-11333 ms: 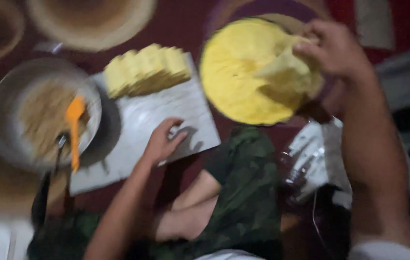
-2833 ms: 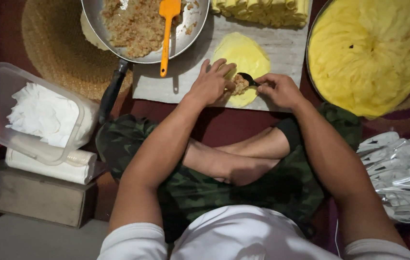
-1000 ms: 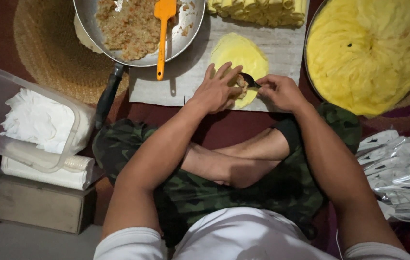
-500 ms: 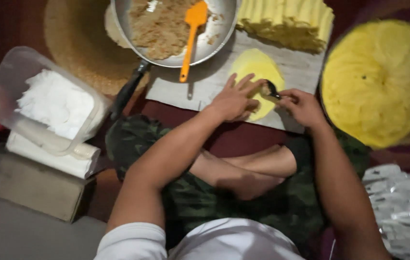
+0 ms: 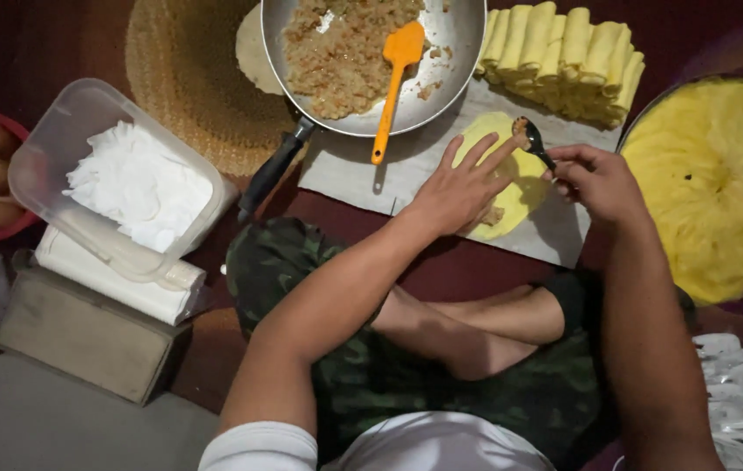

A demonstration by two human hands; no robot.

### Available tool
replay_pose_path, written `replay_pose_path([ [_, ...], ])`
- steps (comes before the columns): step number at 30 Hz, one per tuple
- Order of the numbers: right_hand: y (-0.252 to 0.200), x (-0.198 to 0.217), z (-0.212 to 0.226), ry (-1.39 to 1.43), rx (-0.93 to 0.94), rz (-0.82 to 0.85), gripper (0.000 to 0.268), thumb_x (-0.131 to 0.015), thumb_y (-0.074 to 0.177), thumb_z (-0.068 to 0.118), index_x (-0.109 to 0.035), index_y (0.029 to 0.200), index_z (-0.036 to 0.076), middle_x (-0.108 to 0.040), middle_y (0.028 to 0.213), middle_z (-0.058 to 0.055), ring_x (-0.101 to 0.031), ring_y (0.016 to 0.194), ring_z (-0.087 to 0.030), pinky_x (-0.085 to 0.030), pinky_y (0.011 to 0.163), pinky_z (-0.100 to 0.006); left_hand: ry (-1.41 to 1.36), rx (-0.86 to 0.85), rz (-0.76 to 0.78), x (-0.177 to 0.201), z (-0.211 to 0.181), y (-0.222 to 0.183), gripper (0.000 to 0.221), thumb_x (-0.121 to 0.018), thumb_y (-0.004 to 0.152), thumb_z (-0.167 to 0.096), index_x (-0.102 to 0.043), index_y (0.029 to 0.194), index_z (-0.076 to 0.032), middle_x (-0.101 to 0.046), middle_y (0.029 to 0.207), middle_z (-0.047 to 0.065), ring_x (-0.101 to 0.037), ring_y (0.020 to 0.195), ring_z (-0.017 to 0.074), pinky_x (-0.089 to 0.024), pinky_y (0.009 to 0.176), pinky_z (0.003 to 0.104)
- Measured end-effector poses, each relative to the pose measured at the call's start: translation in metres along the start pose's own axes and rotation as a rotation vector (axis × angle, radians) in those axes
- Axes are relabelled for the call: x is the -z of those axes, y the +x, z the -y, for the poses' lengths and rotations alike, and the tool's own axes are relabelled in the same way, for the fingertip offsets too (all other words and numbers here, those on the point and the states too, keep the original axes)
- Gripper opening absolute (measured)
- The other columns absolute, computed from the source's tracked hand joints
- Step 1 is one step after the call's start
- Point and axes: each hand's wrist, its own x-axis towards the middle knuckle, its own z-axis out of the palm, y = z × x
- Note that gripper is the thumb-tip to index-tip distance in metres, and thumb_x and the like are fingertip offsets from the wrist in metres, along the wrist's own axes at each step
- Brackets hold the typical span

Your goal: Rolling thin yellow wrappers with a savory filling into cylindrical shapes.

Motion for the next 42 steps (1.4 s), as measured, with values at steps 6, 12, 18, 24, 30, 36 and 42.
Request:
replay_pose_path([
  [6, 0.012, -0.003, 0.041, 0.036, 0.1, 0.047, 0.033, -0.052, 0.099, -0.001, -0.061, 0.131, -0.001, -0.064, 0.101, -0.01, -0.055, 0.073, -0.014, -0.048, 0.068, -0.024, -0.097, 0.082, 0.055, -0.009, -0.003, -0.012, 0.042, -0.063, 0.091, -0.046, -0.07, 0.112, -0.011, -0.059, 0.14, 0.009, -0.046, 0.137, 0.0344, -0.022, 0.117, 0.071],
  [12, 0.019, -0.135, 0.149, -0.495, 0.266, 0.109, 0.039, -0.055, 0.103, 0.003, -0.059, 0.141, -0.002, -0.069, 0.105, -0.015, -0.066, 0.082, -0.018, -0.059, 0.077, -0.031, -0.043, 0.118, 0.331, -0.041, -0.002, -0.009, 0.028, -0.07, 0.081, -0.026, -0.078, 0.106, -0.016, -0.073, 0.115, 0.009, -0.056, 0.118, 0.0335, -0.021, 0.113, 0.074],
  [18, 0.124, -0.227, 0.114, -0.915, 0.455, 0.003, 0.043, -0.063, 0.087, 0.003, -0.067, 0.129, -0.004, -0.073, 0.11, -0.022, -0.072, 0.093, -0.035, -0.057, 0.083, -0.043, -0.06, 0.125, 0.154, -0.079, 0.004, -0.015, 0.06, -0.075, 0.075, -0.032, -0.064, 0.13, -0.011, -0.057, 0.139, 0.013, -0.056, 0.12, 0.0372, -0.031, 0.11, 0.076],
  [24, 0.106, -0.246, 0.115, -0.936, 0.551, 0.164, 0.043, -0.07, 0.088, 0.037, -0.076, 0.109, 0.0, -0.076, 0.085, -0.012, -0.07, 0.072, -0.033, -0.056, 0.07, -0.042, -0.175, 0.178, 0.528, -0.048, 0.007, -0.001, 0.075, -0.055, 0.09, -0.022, -0.028, 0.16, -0.012, -0.032, 0.165, 0.017, -0.034, 0.15, 0.0367, -0.014, 0.12, 0.068],
  [30, 0.018, -0.151, 0.134, -0.787, 0.82, 0.123, 0.03, -0.072, 0.097, 0.012, -0.07, 0.118, -0.009, -0.074, 0.099, -0.016, -0.068, 0.074, -0.026, -0.055, 0.066, -0.037, -0.138, 0.128, 0.163, -0.064, 0.016, -0.003, 0.061, -0.054, 0.086, -0.069, -0.081, 0.104, -0.018, -0.066, 0.122, 0.012, -0.056, 0.113, 0.0392, -0.032, 0.096, 0.066],
  [36, -0.005, -0.012, -0.013, -0.933, 0.444, 0.015, 0.027, -0.068, 0.096, 0.025, -0.073, 0.116, 0.007, -0.074, 0.1, -0.02, -0.071, 0.095, -0.045, -0.054, 0.079, -0.053, -0.085, 0.192, 0.269, -0.053, 0.037, -0.007, 0.021, -0.071, 0.087, -0.039, -0.079, 0.104, -0.029, -0.061, 0.116, 0.003, -0.05, 0.121, 0.0297, -0.028, 0.109, 0.071],
  [42, -0.046, -0.028, -0.071, -1.05, 0.201, 0.132, 0.031, -0.076, 0.084, 0.034, -0.074, 0.113, 0.022, -0.076, 0.107, -0.008, -0.071, 0.106, -0.038, -0.057, 0.091, -0.052, -0.065, 0.196, 0.393, -0.065, 0.033, -0.013, 0.03, -0.078, 0.084, -0.044, -0.077, 0.11, -0.028, -0.063, 0.111, 0.001, -0.055, 0.115, 0.0258, -0.029, 0.11, 0.067],
])
